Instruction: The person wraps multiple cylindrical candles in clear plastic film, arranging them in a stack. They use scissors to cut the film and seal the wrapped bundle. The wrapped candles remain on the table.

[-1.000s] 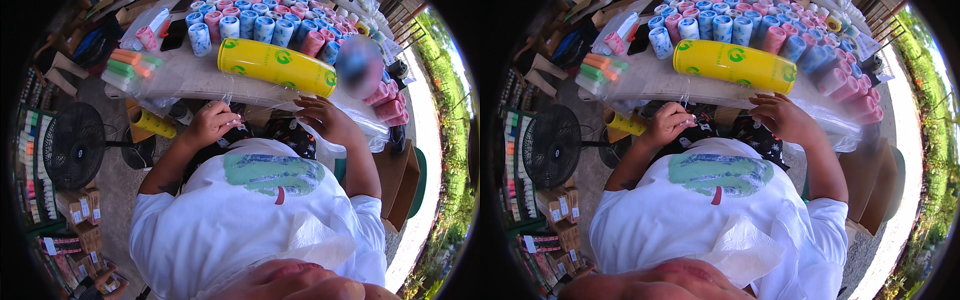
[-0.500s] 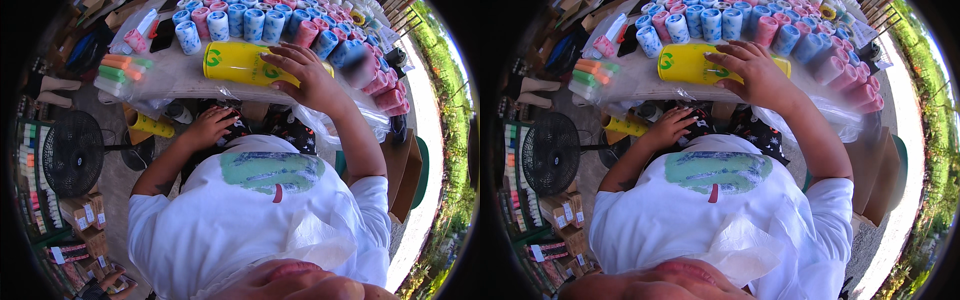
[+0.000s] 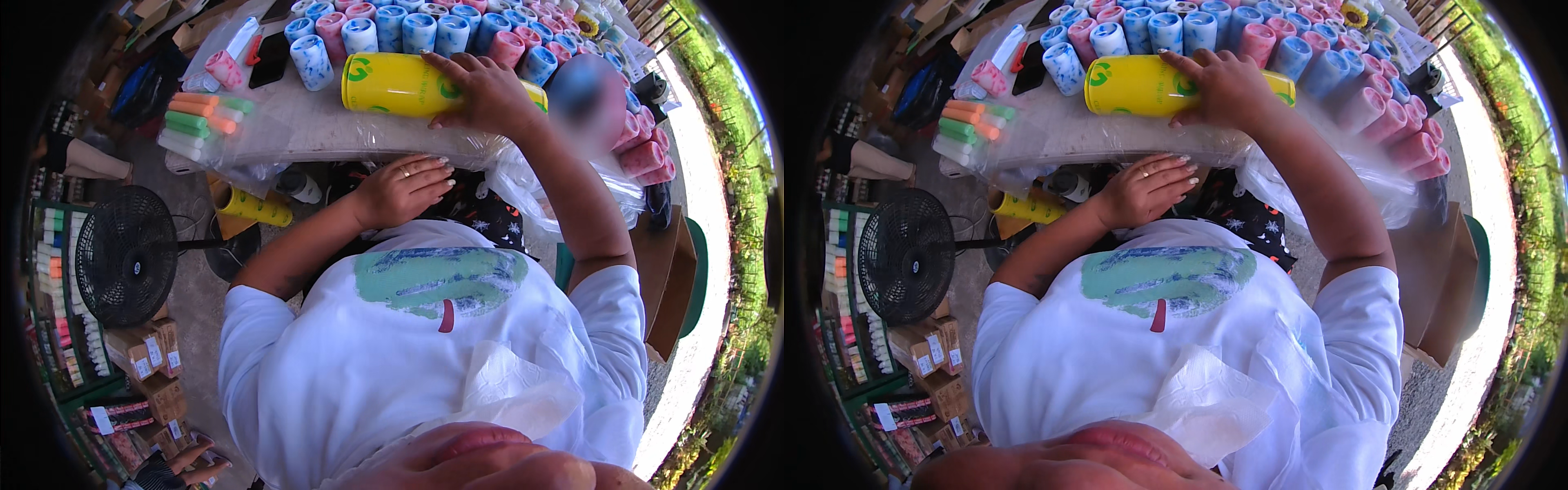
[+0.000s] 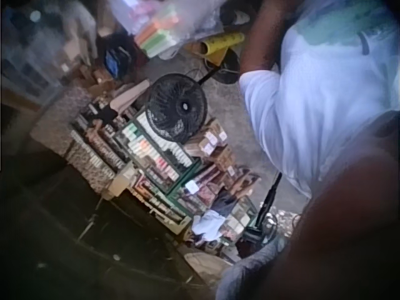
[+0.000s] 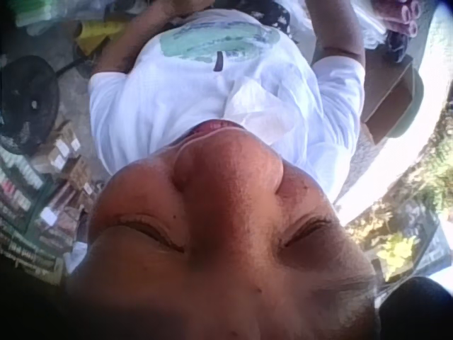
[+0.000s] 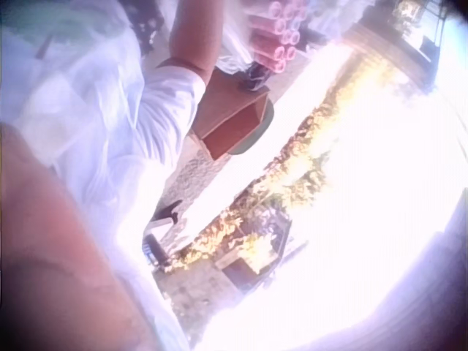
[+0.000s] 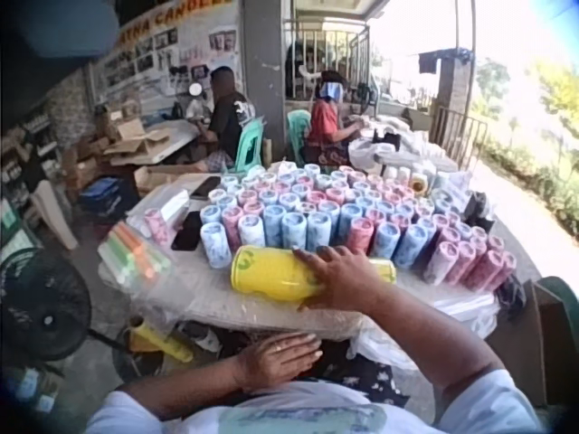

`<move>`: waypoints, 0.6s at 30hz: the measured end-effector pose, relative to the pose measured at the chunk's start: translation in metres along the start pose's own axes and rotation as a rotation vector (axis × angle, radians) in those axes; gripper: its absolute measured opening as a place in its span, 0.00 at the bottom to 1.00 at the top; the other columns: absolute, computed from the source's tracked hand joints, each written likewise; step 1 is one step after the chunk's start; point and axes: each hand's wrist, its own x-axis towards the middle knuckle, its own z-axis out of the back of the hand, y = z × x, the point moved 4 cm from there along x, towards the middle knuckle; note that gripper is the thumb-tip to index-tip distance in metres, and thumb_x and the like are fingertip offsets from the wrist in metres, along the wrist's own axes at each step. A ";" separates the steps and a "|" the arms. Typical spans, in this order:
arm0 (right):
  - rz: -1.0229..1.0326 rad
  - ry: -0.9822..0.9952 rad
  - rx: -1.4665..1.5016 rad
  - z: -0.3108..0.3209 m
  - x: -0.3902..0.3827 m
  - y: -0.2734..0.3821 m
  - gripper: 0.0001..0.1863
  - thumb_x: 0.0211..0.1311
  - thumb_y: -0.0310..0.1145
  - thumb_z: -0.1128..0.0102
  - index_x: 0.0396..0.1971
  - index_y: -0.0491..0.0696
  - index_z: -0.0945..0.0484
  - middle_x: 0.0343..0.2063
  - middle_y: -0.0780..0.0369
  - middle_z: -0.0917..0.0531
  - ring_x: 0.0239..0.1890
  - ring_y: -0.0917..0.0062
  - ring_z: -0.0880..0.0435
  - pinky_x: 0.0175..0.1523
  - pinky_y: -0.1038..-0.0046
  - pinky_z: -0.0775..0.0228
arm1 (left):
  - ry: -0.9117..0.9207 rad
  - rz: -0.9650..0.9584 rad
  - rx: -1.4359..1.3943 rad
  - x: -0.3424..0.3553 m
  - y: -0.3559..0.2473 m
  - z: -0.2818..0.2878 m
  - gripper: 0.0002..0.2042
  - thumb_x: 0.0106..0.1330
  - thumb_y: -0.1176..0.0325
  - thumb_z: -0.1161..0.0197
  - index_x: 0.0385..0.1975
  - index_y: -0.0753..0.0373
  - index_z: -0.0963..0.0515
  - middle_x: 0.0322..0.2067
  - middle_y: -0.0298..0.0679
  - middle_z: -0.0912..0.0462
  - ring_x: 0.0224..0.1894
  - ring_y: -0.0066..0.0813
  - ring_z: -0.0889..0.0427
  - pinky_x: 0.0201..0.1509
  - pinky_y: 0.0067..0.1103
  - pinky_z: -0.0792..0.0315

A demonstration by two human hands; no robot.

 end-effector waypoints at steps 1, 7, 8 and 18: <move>0.001 -0.003 -0.007 0.000 0.001 -0.001 0.53 0.36 0.64 0.30 0.67 0.68 0.43 0.51 0.59 0.24 0.52 0.62 0.23 0.51 0.59 0.30 | 0.032 -0.113 0.067 0.014 -0.001 -0.019 0.14 0.61 0.66 0.43 0.46 0.59 0.20 0.52 0.39 0.22 0.57 0.35 0.25 0.65 0.33 0.35; 0.006 0.016 -0.018 -0.006 0.010 -0.008 0.55 0.34 0.63 0.28 0.67 0.69 0.43 0.51 0.60 0.24 0.50 0.61 0.21 0.49 0.59 0.28 | 0.299 -0.233 0.326 0.042 0.013 -0.089 0.25 0.69 0.64 0.61 0.67 0.47 0.41 0.70 0.41 0.47 0.71 0.34 0.45 0.74 0.35 0.56; -0.013 0.040 -0.019 -0.006 0.012 -0.010 0.55 0.34 0.62 0.27 0.67 0.67 0.43 0.52 0.59 0.24 0.52 0.61 0.22 0.52 0.59 0.29 | 0.280 -0.251 0.326 0.041 0.013 -0.092 0.25 0.69 0.64 0.61 0.67 0.47 0.40 0.70 0.41 0.47 0.71 0.34 0.46 0.74 0.34 0.56; 0.008 -0.008 -0.006 -0.012 0.027 -0.021 0.54 0.34 0.68 0.31 0.67 0.66 0.40 0.55 0.60 0.24 0.54 0.63 0.22 0.52 0.62 0.28 | 0.326 -0.281 0.399 0.037 0.015 -0.094 0.23 0.69 0.61 0.58 0.66 0.47 0.39 0.71 0.41 0.48 0.72 0.34 0.48 0.74 0.30 0.57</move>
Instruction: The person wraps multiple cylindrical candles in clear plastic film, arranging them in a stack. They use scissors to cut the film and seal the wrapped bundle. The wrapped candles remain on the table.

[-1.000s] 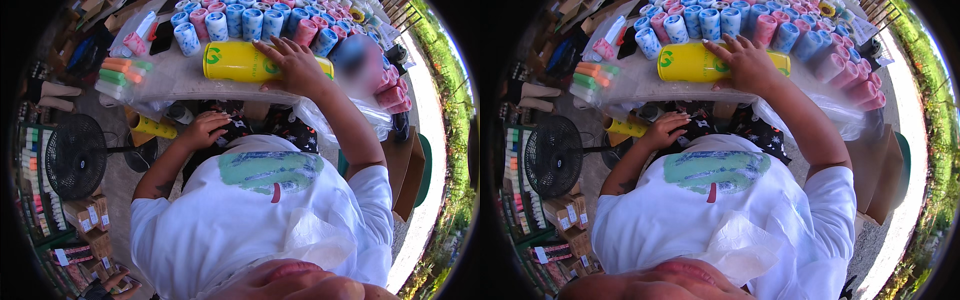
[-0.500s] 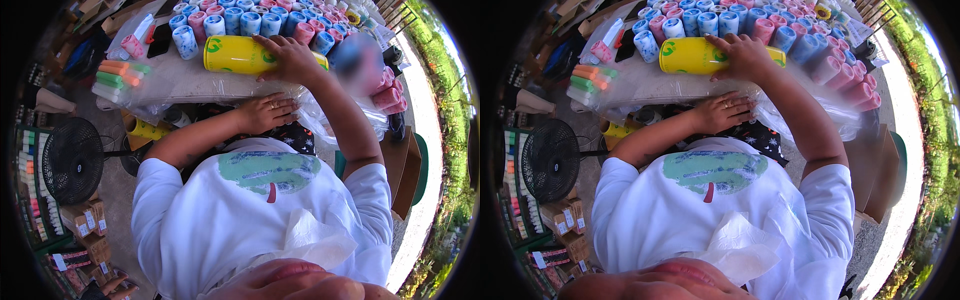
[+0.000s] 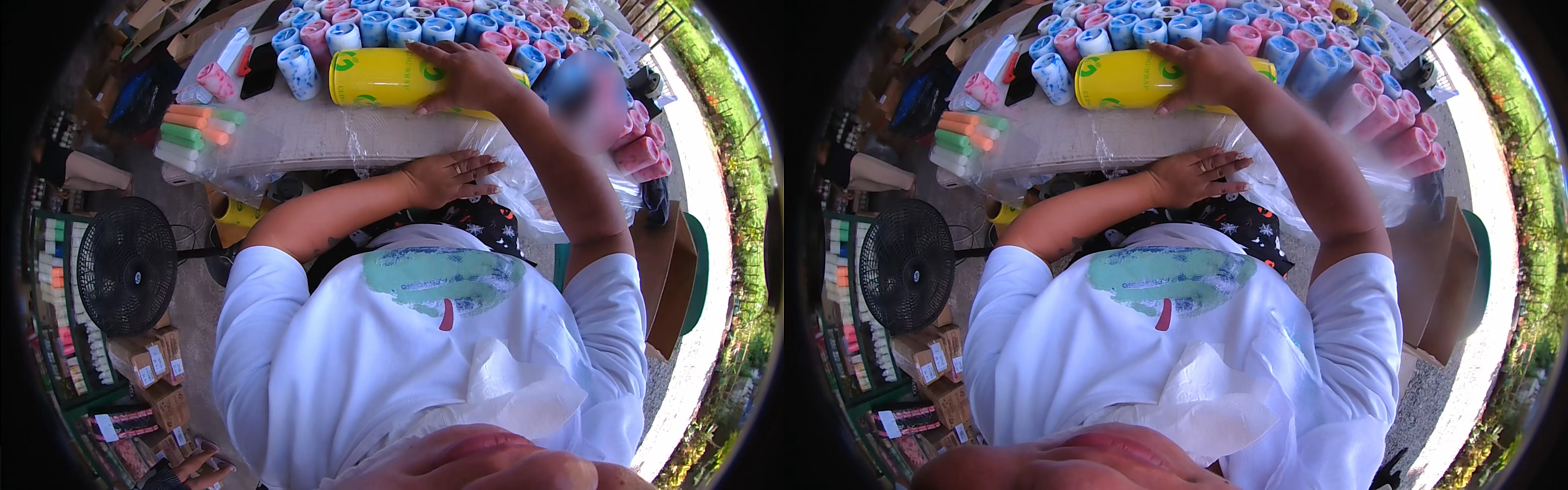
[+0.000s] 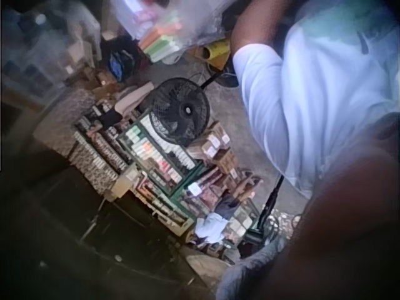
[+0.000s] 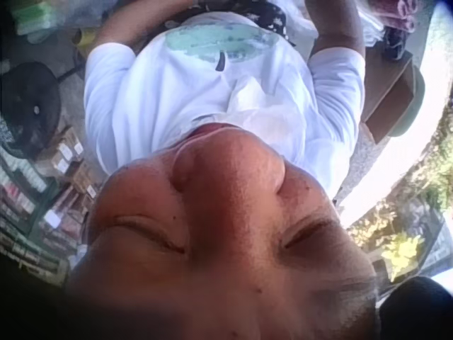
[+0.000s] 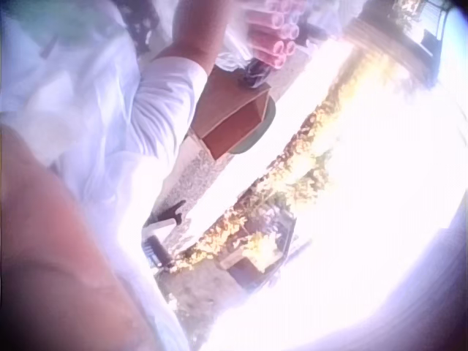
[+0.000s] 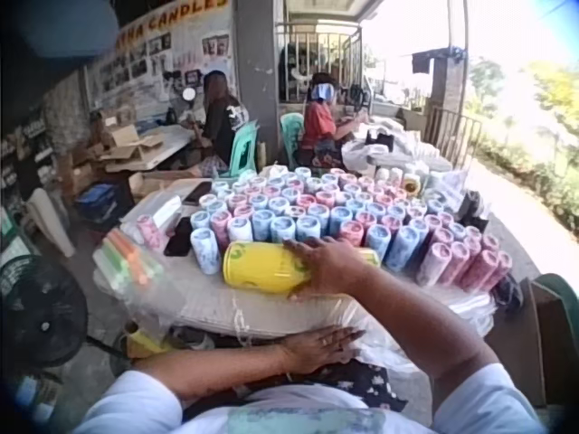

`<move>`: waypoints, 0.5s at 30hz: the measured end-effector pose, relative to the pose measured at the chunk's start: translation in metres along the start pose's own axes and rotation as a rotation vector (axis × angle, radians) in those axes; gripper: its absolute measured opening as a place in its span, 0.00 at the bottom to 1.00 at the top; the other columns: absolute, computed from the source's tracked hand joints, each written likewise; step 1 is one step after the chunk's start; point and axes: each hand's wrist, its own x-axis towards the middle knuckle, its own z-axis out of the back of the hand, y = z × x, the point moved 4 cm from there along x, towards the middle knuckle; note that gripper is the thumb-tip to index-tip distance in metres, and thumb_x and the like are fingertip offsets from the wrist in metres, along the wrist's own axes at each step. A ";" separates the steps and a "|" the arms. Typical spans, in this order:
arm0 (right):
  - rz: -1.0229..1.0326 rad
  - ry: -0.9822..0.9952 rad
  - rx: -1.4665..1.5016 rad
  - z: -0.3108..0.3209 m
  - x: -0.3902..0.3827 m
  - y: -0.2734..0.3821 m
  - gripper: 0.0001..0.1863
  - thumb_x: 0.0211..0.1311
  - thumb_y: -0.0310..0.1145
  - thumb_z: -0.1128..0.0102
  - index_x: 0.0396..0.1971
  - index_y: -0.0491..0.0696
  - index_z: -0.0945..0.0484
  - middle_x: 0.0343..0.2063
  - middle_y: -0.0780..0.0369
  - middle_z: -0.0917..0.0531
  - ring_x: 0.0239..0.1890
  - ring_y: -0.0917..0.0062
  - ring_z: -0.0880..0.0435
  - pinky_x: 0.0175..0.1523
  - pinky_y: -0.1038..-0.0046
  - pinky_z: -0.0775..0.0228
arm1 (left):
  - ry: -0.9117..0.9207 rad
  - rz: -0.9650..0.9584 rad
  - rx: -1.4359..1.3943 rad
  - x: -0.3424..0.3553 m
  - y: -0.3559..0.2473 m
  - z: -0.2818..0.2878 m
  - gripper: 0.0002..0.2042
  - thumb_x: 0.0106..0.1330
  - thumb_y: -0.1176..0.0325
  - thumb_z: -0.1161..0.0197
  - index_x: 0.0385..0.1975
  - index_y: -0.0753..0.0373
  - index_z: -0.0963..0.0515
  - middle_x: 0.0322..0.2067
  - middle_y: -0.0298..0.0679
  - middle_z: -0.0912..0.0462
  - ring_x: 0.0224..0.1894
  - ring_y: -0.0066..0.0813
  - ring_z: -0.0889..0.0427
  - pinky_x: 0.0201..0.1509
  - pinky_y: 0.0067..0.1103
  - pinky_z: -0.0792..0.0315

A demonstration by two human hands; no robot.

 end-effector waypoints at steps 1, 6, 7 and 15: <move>0.015 -0.008 -0.013 0.002 0.001 0.000 0.55 0.34 0.69 0.32 0.67 0.65 0.41 0.56 0.60 0.25 0.54 0.63 0.22 0.52 0.62 0.28 | -0.025 0.004 -0.036 0.000 0.000 0.000 0.23 0.69 0.61 0.59 0.65 0.47 0.38 0.70 0.41 0.47 0.71 0.34 0.47 0.73 0.30 0.56; -0.022 0.027 -0.042 0.010 -0.010 0.009 0.51 0.45 0.72 0.45 0.66 0.54 0.39 0.57 0.57 0.27 0.58 0.62 0.26 0.59 0.55 0.39 | -0.110 0.019 -0.113 0.004 0.001 0.006 0.23 0.68 0.62 0.58 0.63 0.49 0.36 0.68 0.41 0.42 0.68 0.33 0.40 0.72 0.31 0.51; -0.035 0.045 -0.024 0.014 -0.011 0.010 0.49 0.48 0.70 0.46 0.66 0.53 0.38 0.57 0.56 0.27 0.58 0.61 0.27 0.60 0.56 0.41 | -0.117 0.022 -0.093 0.004 0.001 0.007 0.22 0.67 0.62 0.56 0.63 0.49 0.35 0.68 0.41 0.41 0.68 0.33 0.39 0.72 0.30 0.50; -0.216 -0.038 0.138 0.023 0.014 -0.014 0.38 0.59 0.62 0.46 0.60 0.49 0.32 0.50 0.52 0.22 0.48 0.60 0.19 0.52 0.61 0.29 | -0.164 0.014 -0.131 0.003 0.000 0.004 0.21 0.68 0.64 0.59 0.60 0.54 0.32 0.67 0.42 0.39 0.67 0.34 0.37 0.72 0.32 0.51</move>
